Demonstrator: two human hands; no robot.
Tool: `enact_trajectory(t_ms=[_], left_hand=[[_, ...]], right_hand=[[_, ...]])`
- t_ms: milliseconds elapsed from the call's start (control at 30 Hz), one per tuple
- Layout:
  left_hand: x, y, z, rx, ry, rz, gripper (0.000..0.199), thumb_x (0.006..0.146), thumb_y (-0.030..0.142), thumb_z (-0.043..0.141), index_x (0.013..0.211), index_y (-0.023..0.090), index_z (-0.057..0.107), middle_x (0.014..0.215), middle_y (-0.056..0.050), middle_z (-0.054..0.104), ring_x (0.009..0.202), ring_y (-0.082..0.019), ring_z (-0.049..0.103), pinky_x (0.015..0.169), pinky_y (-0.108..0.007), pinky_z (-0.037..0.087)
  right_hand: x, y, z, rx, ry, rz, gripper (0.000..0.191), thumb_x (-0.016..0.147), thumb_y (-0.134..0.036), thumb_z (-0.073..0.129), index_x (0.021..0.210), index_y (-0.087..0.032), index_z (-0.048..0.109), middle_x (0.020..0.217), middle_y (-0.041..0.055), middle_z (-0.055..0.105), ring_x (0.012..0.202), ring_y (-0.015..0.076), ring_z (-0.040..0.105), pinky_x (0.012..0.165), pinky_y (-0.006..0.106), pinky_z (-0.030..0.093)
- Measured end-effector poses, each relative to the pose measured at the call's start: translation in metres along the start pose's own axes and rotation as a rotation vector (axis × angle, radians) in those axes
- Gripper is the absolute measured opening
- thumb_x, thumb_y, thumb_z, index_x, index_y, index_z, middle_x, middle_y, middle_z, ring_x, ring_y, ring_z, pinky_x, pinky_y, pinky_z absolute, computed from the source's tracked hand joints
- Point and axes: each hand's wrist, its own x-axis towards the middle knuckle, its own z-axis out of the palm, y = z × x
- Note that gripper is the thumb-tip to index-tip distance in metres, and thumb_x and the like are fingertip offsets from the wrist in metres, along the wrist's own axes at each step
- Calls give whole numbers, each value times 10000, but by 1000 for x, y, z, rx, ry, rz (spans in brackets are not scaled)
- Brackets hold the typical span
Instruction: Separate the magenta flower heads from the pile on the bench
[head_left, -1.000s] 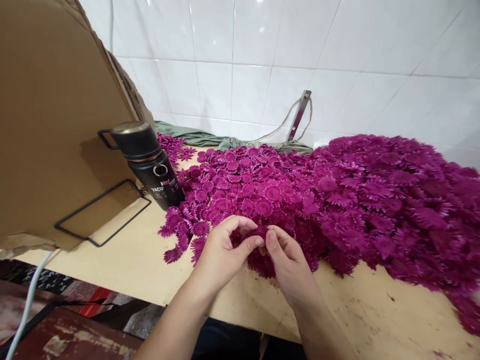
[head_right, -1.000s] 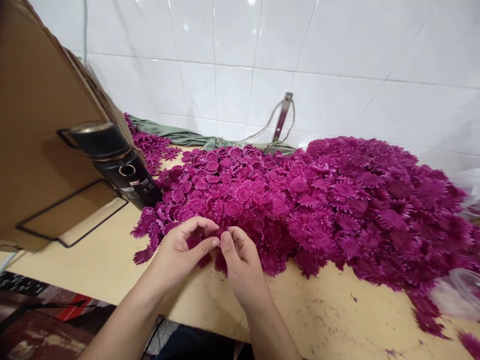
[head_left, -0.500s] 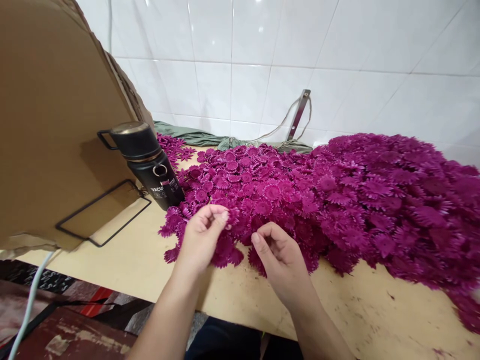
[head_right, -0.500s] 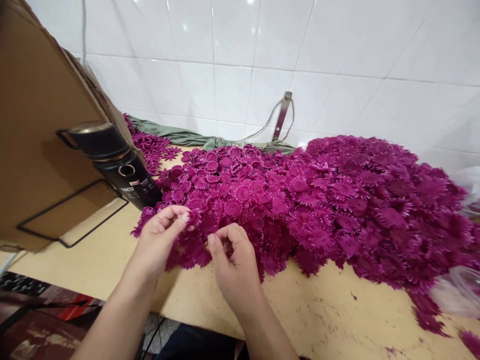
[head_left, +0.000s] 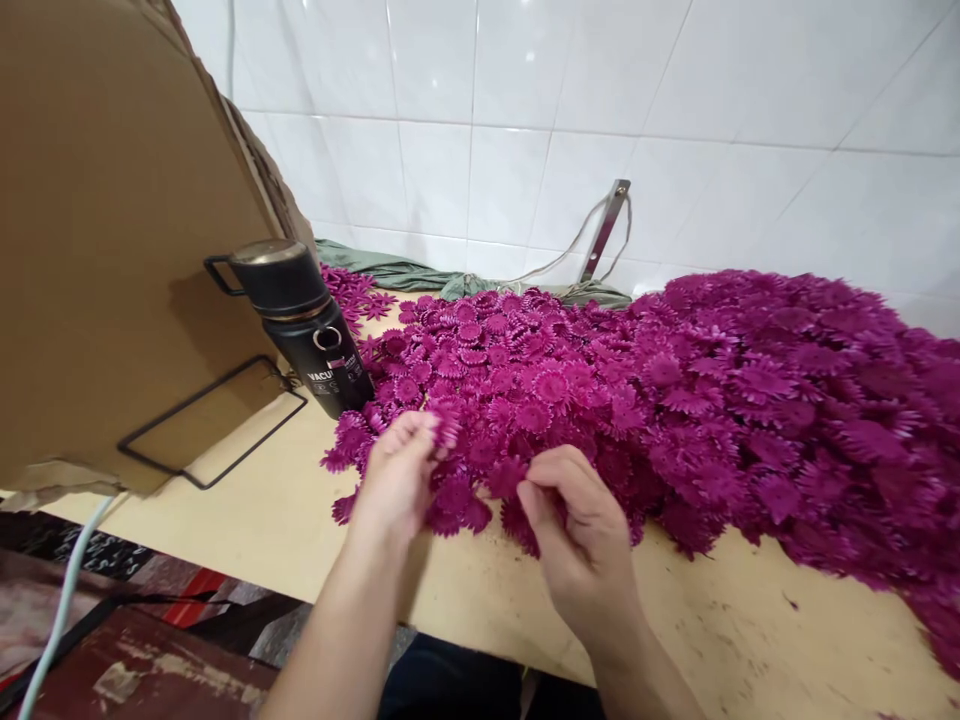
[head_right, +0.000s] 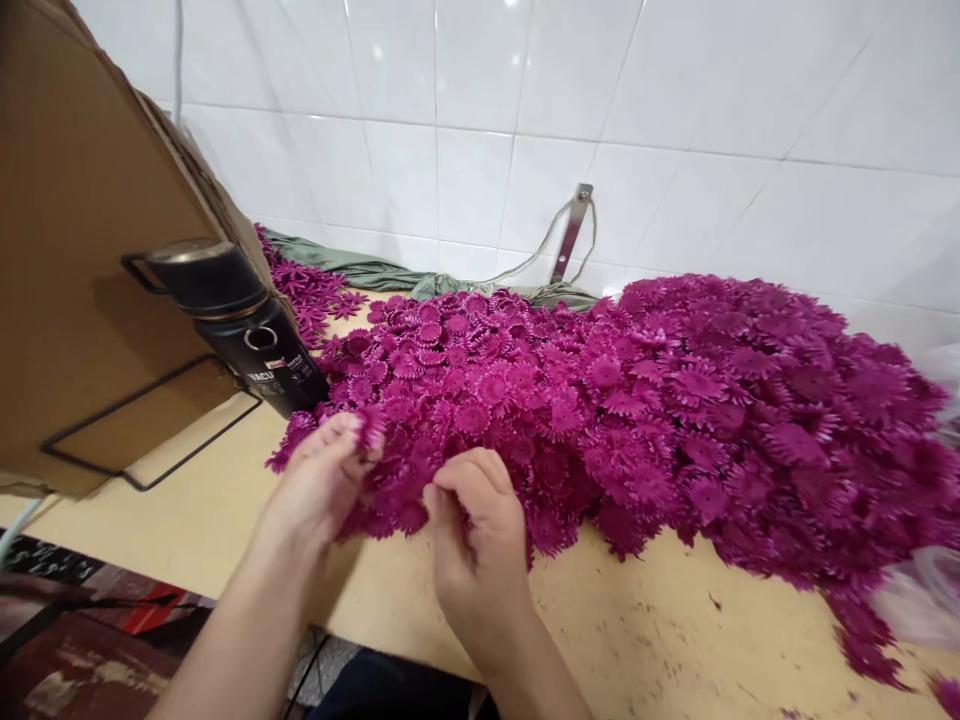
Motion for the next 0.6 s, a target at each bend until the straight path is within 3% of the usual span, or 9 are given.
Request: enact_trajectory(t_ms=[67, 167, 300, 400, 500, 600], left_hand=[[5, 7, -5, -68, 70, 36, 256, 490, 200, 795, 571, 162, 555, 515, 48, 571, 491, -75, 515, 491, -176, 416], [0, 9, -6, -33, -61, -22, 305, 449, 241, 840, 618, 155, 602, 545, 37, 602, 502, -82, 539, 491, -177, 427], [-17, -1, 1, 19, -219, -208, 333, 461, 300, 854, 678, 153, 648, 567, 33, 620, 504, -71, 542, 505, -168, 428], [-24, -9, 4, 19, -264, -252, 329, 533, 384, 817, 717, 163, 658, 611, 12, 650, 553, -94, 574, 556, -195, 449], [-26, -12, 5, 49, -350, -234, 395, 575, 491, 764, 771, 162, 668, 640, -14, 665, 600, -123, 597, 593, -224, 460], [-25, -15, 7, 92, -361, -183, 344, 556, 419, 798, 731, 154, 664, 617, 4, 643, 582, -100, 568, 593, -203, 448]], right_hand=[[2, 2, -6, 4, 42, 43, 156, 854, -135, 453, 719, -207, 484, 695, -1, 472, 634, 137, 463, 555, 275, 381], [12, 11, -8, -162, 70, 125, 40, 819, -184, 514, 850, -207, 526, 815, 36, 514, 730, 174, 510, 637, 327, 438], [25, 13, -3, -214, -16, 130, 349, 808, -266, 542, 1147, -197, 494, 1109, 117, 515, 1020, 247, 508, 843, 437, 450], [25, 10, 2, -83, -188, 219, 233, 833, -276, 519, 1053, -205, 549, 990, 81, 601, 936, 215, 573, 827, 405, 478], [19, 11, 8, -22, -162, 343, 130, 812, -263, 524, 917, -193, 557, 892, 71, 629, 838, 205, 609, 783, 398, 498], [15, 14, 9, 89, -166, 387, 149, 801, -279, 532, 916, -185, 549, 890, 73, 628, 823, 195, 617, 767, 378, 512]])
